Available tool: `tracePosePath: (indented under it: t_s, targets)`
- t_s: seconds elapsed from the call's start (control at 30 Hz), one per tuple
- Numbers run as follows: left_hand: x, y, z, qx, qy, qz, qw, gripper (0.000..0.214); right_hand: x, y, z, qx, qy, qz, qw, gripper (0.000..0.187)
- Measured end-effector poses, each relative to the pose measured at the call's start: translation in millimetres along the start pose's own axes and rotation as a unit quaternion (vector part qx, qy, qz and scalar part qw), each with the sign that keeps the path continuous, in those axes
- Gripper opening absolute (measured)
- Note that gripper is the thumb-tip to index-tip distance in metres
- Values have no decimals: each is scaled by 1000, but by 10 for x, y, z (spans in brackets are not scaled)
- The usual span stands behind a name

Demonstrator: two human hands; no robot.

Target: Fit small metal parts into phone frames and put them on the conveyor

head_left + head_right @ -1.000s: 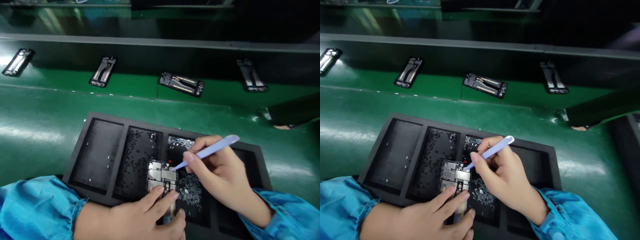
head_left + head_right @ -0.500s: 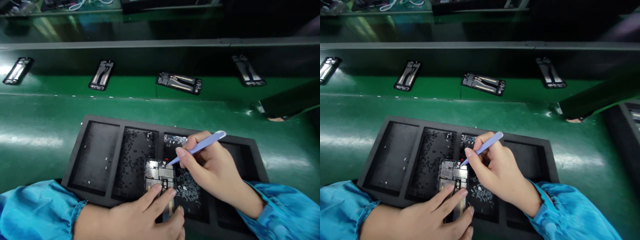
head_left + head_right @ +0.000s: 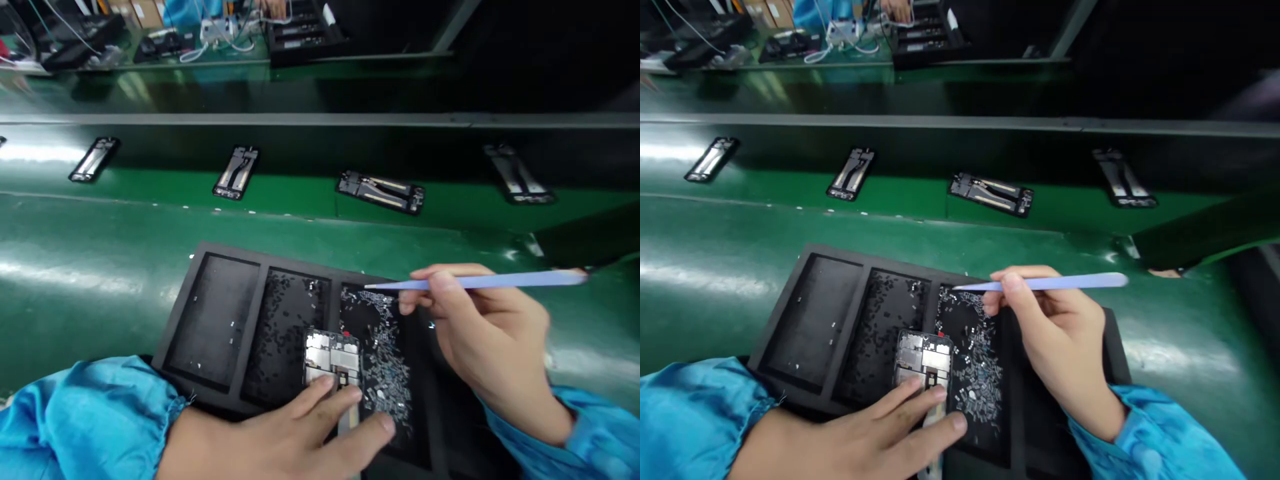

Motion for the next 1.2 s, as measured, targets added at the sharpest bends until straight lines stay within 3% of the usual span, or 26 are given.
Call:
tracePosePath:
  t_s: [0.1, 0.23, 0.33, 0.43, 0.57, 0.7, 0.8, 0.97, 1.1, 1.2]
  targets:
    - [-207, 100, 35, -15, 8, -77, 997, 33, -83, -48, 61, 2, 3, 6, 1000, 15]
    - [-245, 128, 78, -25, -21, -120, 992, 32, -219, 40, 90, -39, 11, -44, 998, 13]
    - [-194, 105, 97, -34, -33, -107, 993, 25, -286, 138, 18, -105, 125, -137, 977, 20]
    - [-145, 137, 109, -49, 8, -78, 996, 19, -327, 147, -135, -166, 242, -222, 930, 24]
    - [-56, 367, 88, -149, -26, -78, 985, 18, -337, 67, -297, -226, 299, -271, 887, 17]
    - [167, 639, 41, -267, -78, -196, 940, 17, -287, -16, -334, -249, 313, -293, 868, 17]
    - [307, 735, 30, -305, -82, -267, 911, 13, -255, -54, -330, -263, 304, -308, 862, 13]
    - [366, 744, 29, -320, -64, -307, 894, 13, -217, -5, -332, -216, 297, -300, 880, 8]
    - [393, 755, 14, -349, -46, -307, 884, 15, -118, 175, -312, -180, 245, -281, 910, 10]
    - [431, 755, 14, -344, -8, -300, 890, 25, 55, 287, -304, -192, 222, -304, 906, 15]
Point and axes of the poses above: each hand's wrist, its own z-axis towards the middle knuckle, its own x-axis out of the palm, y = z × x, the point moved 3 cm from there along z, towards the middle knuckle, and after that the axes turned 3 degrees about z, right-handed, at the moved point
